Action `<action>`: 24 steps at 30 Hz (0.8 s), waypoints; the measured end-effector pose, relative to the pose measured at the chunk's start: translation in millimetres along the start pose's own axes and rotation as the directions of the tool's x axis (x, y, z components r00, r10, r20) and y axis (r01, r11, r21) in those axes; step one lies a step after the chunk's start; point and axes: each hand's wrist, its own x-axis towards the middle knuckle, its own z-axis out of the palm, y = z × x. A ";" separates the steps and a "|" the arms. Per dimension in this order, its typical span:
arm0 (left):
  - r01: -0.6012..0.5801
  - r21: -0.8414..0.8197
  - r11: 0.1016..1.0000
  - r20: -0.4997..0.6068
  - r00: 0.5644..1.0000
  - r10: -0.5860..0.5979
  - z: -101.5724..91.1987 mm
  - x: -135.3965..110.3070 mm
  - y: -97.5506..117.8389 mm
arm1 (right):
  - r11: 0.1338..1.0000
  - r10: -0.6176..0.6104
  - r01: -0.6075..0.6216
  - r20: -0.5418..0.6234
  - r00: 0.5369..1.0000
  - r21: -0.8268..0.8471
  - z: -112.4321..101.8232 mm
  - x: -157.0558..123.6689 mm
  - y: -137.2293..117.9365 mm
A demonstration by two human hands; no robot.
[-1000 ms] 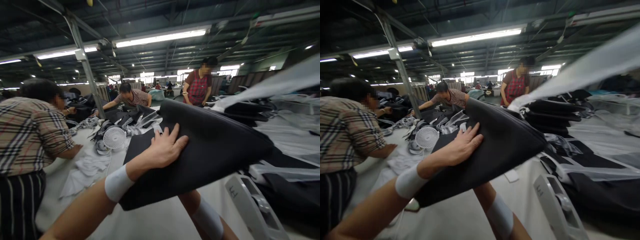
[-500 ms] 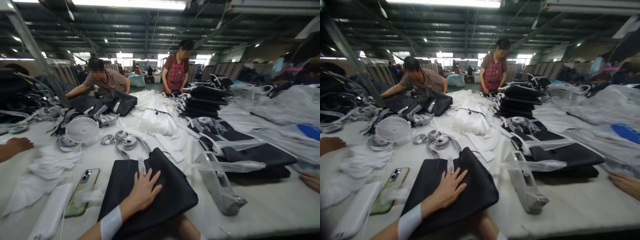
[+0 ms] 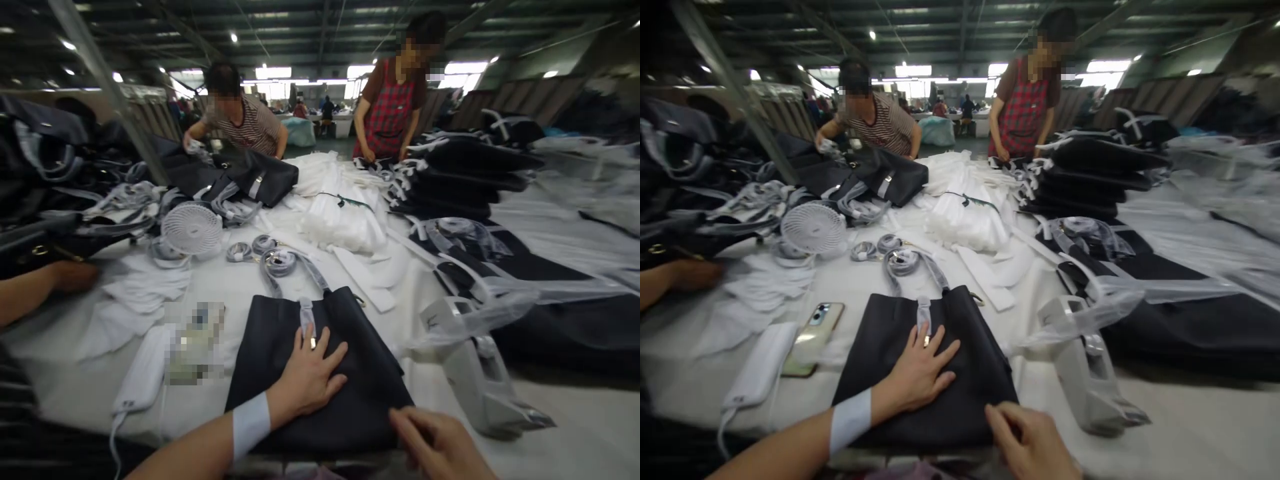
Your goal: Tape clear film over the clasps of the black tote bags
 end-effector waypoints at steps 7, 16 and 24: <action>-0.043 -0.034 0.998 -0.045 0.998 0.042 -5.6 -1.8 -2.4 | 0.727 -0.555 0.613 0.261 0.790 -0.309 34.5 116.8 -56.1; -0.079 -0.054 0.995 -0.112 0.991 0.073 -29.2 -25.7 -4.0 | 0.490 -0.588 0.698 0.394 0.707 -0.522 64.4 148.2 -25.8; 0.448 -0.771 0.454 -0.387 0.236 -0.891 -28.9 -134.6 -44.5 | 0.458 -0.642 0.660 0.292 0.709 -0.595 72.3 144.9 -29.9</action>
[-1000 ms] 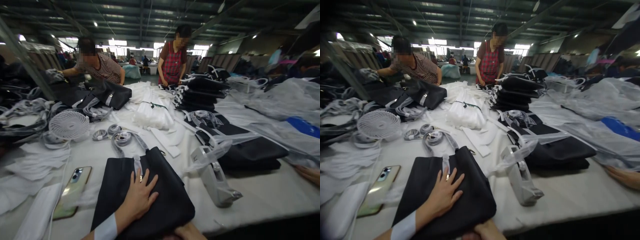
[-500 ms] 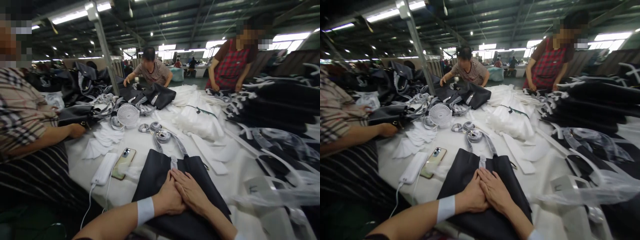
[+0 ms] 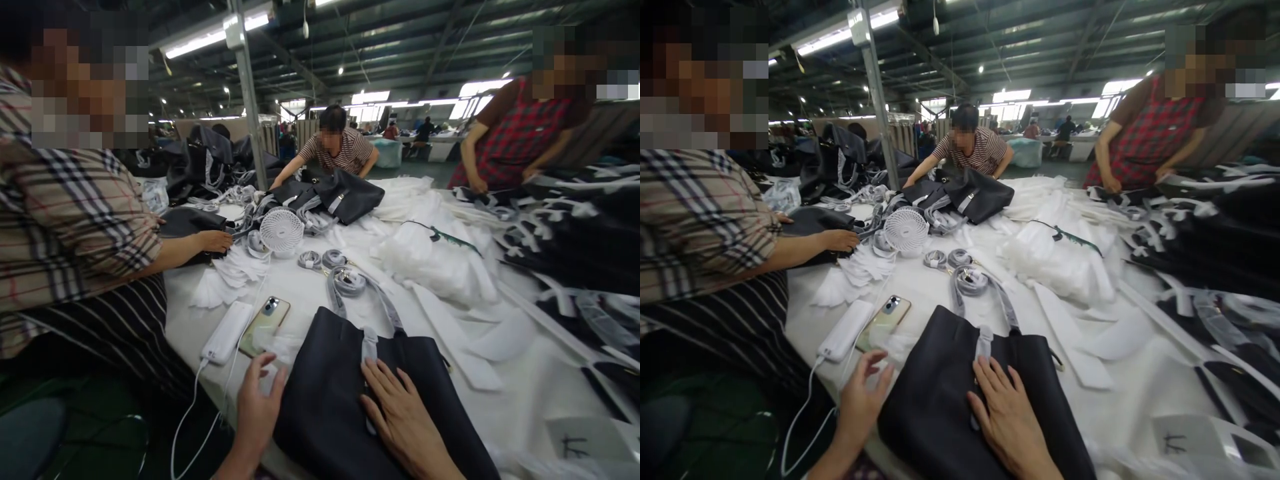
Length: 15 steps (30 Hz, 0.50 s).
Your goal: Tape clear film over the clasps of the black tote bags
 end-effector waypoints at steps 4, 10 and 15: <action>0.492 -0.345 0.800 0.269 0.868 -0.418 4.2 1.8 -20.8 | 1.000 -0.012 0.012 -0.016 1.000 -0.001 -1.0 -1.6 -2.9; 0.523 -0.497 0.692 0.326 0.852 -0.410 47.7 24.7 6.0 | 0.996 0.040 -0.046 -0.071 0.997 -0.079 11.6 -1.9 15.4; 0.607 -0.539 0.584 0.505 0.788 -0.353 54.1 53.7 10.3 | 0.990 0.051 -0.065 -0.115 0.992 -0.125 18.1 0.6 27.3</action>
